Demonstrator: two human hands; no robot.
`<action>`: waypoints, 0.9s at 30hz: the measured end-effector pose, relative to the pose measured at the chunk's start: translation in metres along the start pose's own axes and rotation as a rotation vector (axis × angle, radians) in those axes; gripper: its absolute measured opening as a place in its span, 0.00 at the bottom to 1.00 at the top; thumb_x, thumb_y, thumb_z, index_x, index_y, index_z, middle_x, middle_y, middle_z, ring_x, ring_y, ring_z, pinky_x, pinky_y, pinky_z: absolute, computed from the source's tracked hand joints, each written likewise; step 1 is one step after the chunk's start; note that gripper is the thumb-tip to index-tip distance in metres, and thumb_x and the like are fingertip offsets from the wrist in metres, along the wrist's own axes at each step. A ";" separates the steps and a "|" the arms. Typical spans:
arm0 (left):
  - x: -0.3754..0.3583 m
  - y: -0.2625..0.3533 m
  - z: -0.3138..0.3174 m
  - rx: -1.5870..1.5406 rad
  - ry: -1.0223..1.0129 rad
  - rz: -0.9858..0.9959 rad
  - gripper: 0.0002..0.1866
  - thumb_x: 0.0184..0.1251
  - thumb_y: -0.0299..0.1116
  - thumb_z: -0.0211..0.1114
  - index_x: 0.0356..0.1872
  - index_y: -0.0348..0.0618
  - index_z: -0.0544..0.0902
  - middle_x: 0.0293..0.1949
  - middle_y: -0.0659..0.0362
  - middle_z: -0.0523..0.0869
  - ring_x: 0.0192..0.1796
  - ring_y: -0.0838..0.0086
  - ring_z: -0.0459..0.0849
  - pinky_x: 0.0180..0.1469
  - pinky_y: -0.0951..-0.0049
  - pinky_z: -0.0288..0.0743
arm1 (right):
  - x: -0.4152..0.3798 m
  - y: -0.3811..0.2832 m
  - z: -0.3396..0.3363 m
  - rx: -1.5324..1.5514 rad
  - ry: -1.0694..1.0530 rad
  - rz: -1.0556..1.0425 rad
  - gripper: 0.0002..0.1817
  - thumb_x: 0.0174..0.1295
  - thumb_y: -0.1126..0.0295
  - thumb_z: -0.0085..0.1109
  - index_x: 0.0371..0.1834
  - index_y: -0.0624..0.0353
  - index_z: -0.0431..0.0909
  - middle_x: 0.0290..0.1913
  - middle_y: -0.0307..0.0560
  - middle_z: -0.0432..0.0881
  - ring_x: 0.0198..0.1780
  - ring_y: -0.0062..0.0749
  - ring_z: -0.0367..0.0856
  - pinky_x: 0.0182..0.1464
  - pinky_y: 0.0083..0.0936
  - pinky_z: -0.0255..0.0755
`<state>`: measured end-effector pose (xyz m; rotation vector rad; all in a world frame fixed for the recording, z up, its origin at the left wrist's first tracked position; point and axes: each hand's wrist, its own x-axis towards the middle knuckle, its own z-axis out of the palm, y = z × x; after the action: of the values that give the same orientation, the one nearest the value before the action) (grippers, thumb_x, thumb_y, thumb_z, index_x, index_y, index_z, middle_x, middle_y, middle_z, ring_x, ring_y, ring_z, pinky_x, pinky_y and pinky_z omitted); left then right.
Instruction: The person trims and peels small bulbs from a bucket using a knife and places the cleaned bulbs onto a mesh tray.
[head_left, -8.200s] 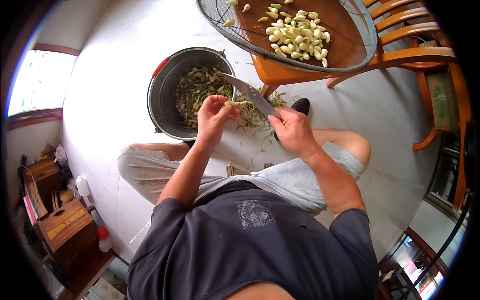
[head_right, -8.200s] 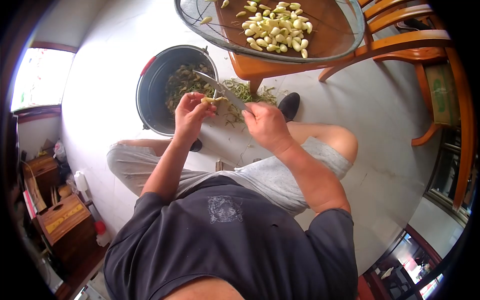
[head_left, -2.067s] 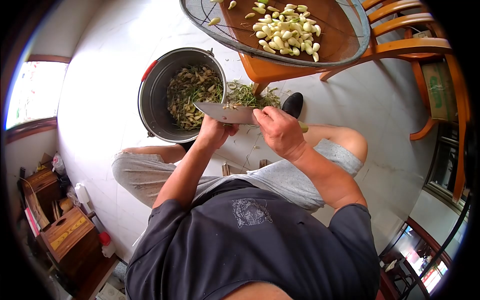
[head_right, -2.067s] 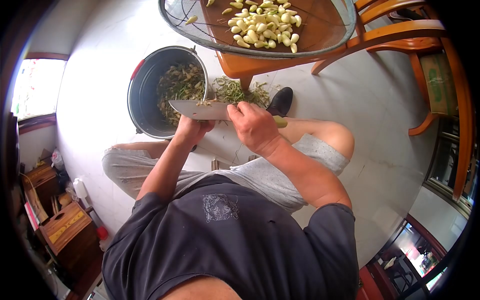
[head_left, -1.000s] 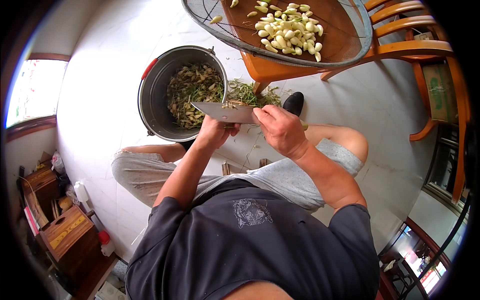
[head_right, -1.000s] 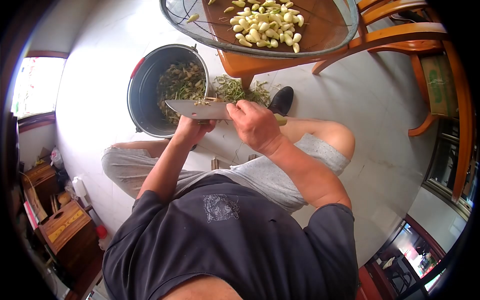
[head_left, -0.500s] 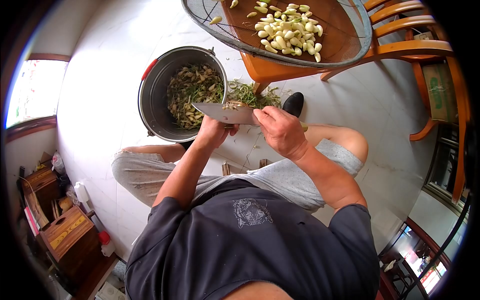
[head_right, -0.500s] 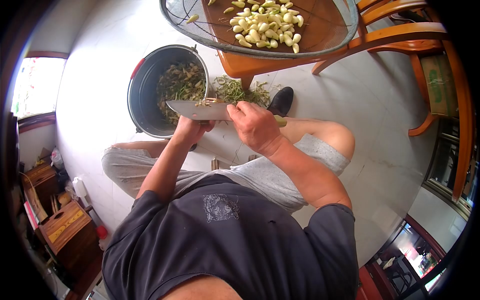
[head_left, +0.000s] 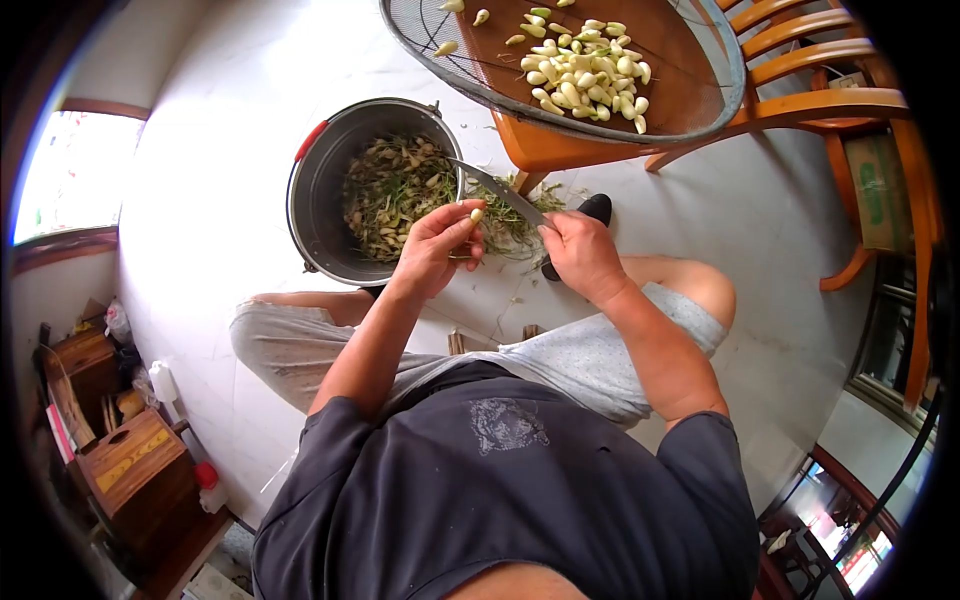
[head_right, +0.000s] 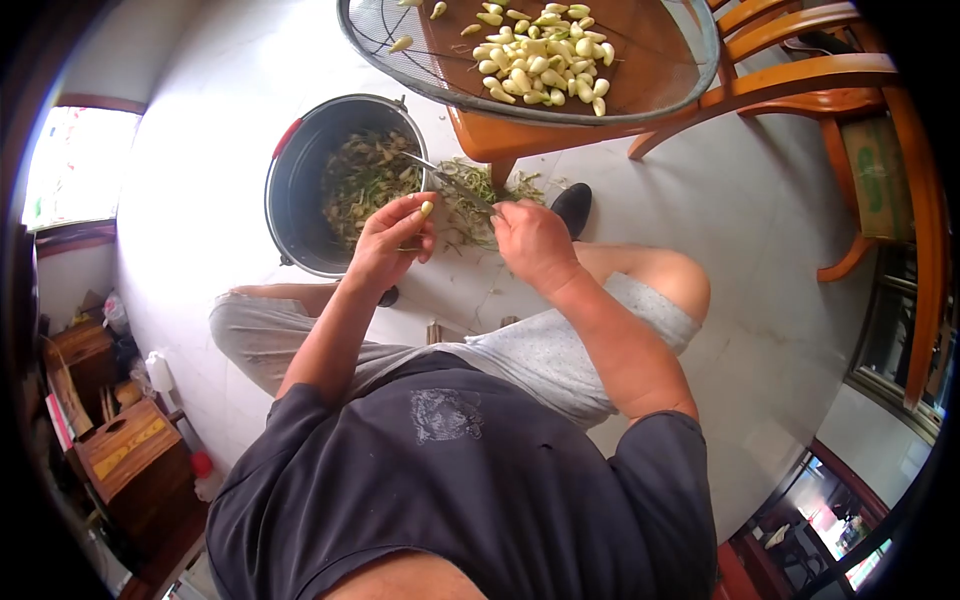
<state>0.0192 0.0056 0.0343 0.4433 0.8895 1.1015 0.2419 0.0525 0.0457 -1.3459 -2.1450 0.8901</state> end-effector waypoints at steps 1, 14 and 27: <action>0.001 0.001 0.000 0.015 -0.002 0.014 0.09 0.70 0.28 0.58 0.48 0.38 0.75 0.32 0.59 0.81 0.30 0.77 0.81 0.29 0.78 0.75 | 0.001 -0.002 0.000 0.013 -0.020 0.013 0.09 0.58 0.69 0.55 0.36 0.63 0.81 0.32 0.56 0.81 0.37 0.52 0.80 0.41 0.40 0.74; 0.010 -0.007 -0.014 0.260 0.305 0.325 0.12 0.59 0.18 0.65 0.44 0.38 0.77 0.36 0.63 0.81 0.40 0.82 0.80 0.43 0.82 0.75 | 0.000 -0.023 -0.012 0.142 -0.018 0.024 0.08 0.58 0.70 0.56 0.34 0.63 0.80 0.29 0.56 0.79 0.34 0.52 0.79 0.37 0.40 0.72; 0.015 -0.033 0.000 0.391 0.361 0.496 0.08 0.61 0.20 0.64 0.39 0.39 0.76 0.28 0.64 0.80 0.29 0.85 0.77 0.31 0.84 0.74 | -0.009 -0.021 0.000 0.169 -0.081 0.063 0.09 0.59 0.69 0.54 0.35 0.63 0.80 0.30 0.56 0.80 0.35 0.52 0.79 0.39 0.41 0.73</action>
<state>0.0410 0.0055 0.0052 0.8359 1.3698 1.4927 0.2327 0.0373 0.0606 -1.3186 -2.0435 1.1416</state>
